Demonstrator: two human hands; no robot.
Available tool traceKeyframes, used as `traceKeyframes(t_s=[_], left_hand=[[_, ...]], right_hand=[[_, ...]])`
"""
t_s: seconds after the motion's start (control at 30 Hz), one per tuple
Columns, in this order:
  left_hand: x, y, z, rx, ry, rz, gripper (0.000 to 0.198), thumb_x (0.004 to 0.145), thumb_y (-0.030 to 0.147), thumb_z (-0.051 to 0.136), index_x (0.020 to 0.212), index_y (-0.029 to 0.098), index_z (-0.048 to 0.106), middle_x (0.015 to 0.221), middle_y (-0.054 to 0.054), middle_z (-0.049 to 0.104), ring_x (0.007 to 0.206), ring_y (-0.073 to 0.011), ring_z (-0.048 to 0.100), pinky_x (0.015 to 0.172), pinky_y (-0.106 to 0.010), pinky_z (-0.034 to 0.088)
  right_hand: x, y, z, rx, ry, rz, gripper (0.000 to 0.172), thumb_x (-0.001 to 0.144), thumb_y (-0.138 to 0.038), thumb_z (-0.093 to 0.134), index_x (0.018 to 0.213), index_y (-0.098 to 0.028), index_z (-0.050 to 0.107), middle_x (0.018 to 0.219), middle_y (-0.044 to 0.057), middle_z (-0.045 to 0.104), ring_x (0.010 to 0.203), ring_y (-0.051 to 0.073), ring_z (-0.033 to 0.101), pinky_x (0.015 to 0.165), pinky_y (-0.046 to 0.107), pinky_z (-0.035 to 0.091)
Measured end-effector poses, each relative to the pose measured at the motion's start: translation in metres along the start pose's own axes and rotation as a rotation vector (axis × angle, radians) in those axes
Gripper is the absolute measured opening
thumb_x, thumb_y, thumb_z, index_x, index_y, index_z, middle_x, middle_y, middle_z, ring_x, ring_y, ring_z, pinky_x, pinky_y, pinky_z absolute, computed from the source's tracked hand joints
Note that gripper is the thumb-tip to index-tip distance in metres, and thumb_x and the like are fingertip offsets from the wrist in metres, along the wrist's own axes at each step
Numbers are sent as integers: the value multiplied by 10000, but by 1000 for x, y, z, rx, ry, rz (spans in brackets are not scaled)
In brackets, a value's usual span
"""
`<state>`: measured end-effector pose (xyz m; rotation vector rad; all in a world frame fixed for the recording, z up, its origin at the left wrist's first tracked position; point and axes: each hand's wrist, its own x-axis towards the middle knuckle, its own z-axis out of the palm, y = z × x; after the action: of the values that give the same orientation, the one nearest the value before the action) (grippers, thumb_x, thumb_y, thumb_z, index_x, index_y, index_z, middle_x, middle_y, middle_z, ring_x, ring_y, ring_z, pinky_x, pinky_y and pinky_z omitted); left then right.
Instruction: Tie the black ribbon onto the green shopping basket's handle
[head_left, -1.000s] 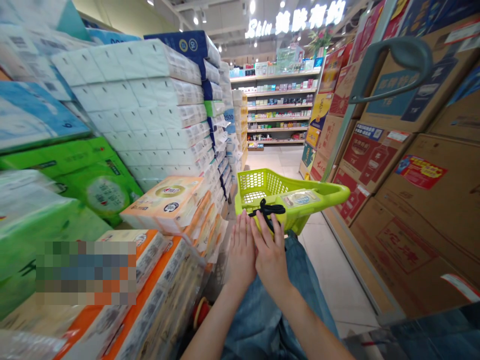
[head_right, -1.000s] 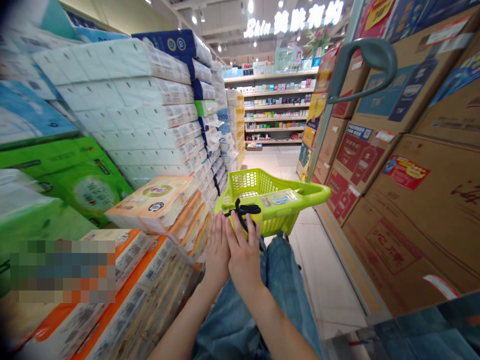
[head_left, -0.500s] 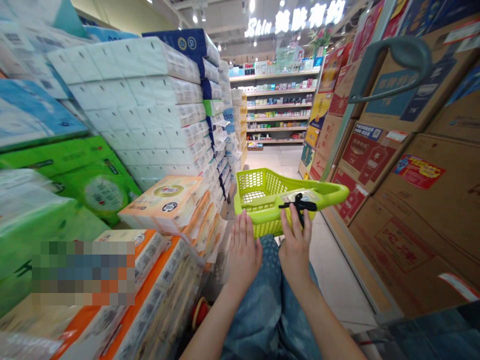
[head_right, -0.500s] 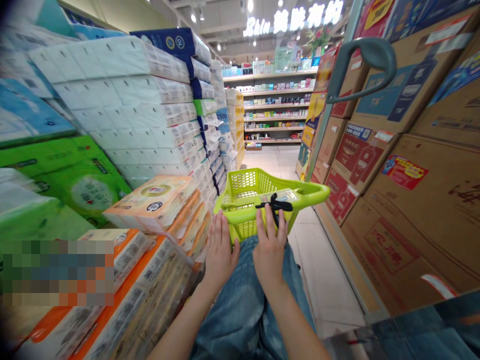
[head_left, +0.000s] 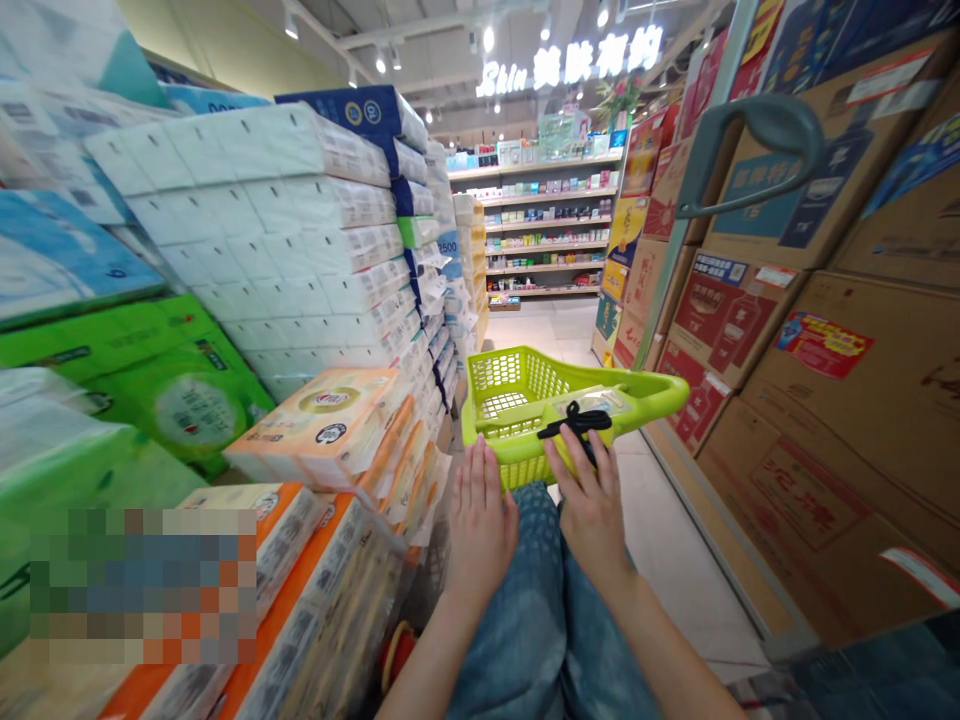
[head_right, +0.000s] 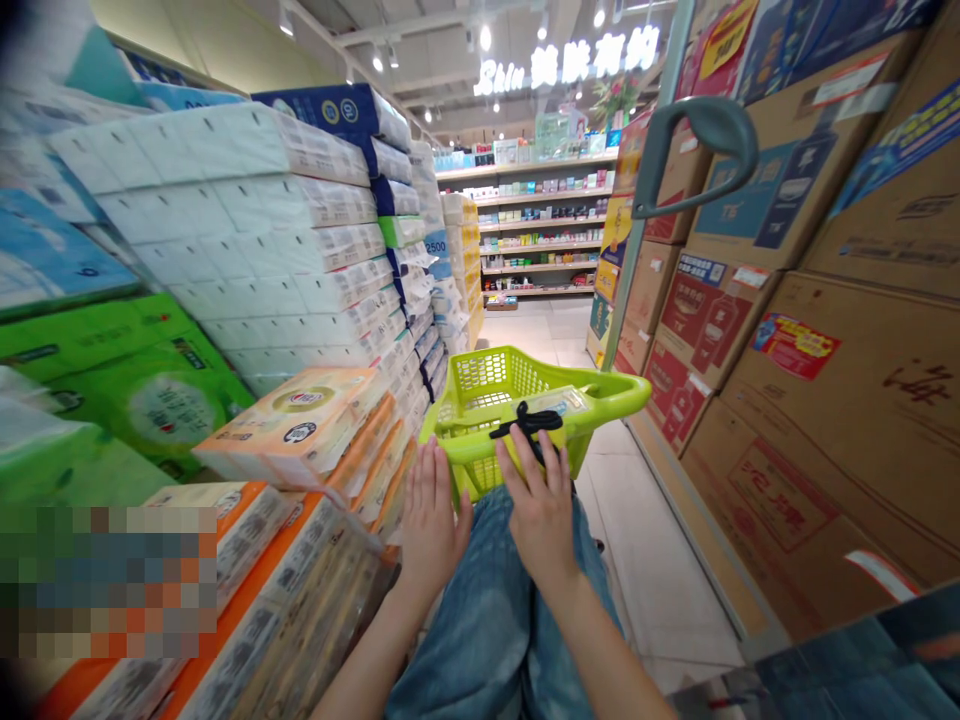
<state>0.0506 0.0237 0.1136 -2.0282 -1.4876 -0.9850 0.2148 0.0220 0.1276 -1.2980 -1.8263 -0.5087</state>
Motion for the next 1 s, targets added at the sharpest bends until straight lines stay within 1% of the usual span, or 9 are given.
traceKeyframes(t_s=[0.13,0.23,0.37,0.43,0.53,0.63,0.73,0.87,1.0], left_hand=[[0,0,2,-9,7,-1,791,933,148,479,1586,91,37,1597,-212,326,1524,-286,210,1185,-498,336],[-2,1,2,-55,16,-11,787,932,150,485,1588,108,50,1595,-205,336,1520,-277,228,1183,-503,338],[0,11,-2,-102,179,-17,832,917,139,523,1580,72,26,1600,-239,299,1534,-275,174,1179,-502,336],[8,21,-5,-110,225,50,842,904,115,527,1578,61,26,1596,-235,311,1537,-267,161,1187,-487,322],[29,37,-10,-131,48,171,763,900,106,470,1577,72,120,1577,-175,385,1528,-236,207,1195,-430,320],[49,50,-10,-92,-56,211,720,908,151,454,1565,51,175,1598,-144,358,1520,-227,239,1207,-396,301],[57,56,-5,-41,-92,170,707,913,188,462,1559,53,209,1598,-130,364,1494,-228,304,1205,-392,303],[54,50,0,-33,-86,111,675,916,183,447,1552,73,250,1565,-128,423,1458,-241,368,1207,-410,285],[52,39,-3,-40,-86,96,672,915,170,445,1553,84,252,1544,-126,453,1452,-242,376,1208,-412,276]], right_hand=[[5,41,-6,-18,71,69,782,855,19,349,1567,-298,284,1604,75,343,1505,324,198,1178,616,294],[13,67,-12,-28,110,118,760,833,12,358,1540,-268,346,1597,94,336,1494,329,212,1180,608,296],[27,99,-23,-66,40,98,686,822,-25,418,1463,-265,462,1541,81,419,1426,327,315,1174,616,281],[36,112,-29,-102,-18,55,646,820,-45,451,1422,-273,503,1494,63,482,1383,320,360,1174,618,262],[50,127,-35,-153,-88,-2,599,816,-79,500,1384,-269,532,1394,49,574,1302,303,424,1173,594,251],[58,130,-39,-178,-130,-17,572,813,-105,527,1370,-234,543,1297,57,629,1201,291,467,1122,526,322],[61,125,-39,-186,-151,-15,552,814,-125,537,1356,-223,554,1243,60,652,1132,288,479,1019,470,382],[63,113,-34,-190,-138,-9,516,815,-150,550,1323,-239,579,1191,51,667,1087,282,486,972,455,364],[65,100,-28,-161,-118,12,531,777,-142,568,1299,-238,596,1167,59,669,1061,283,484,948,445,361]])
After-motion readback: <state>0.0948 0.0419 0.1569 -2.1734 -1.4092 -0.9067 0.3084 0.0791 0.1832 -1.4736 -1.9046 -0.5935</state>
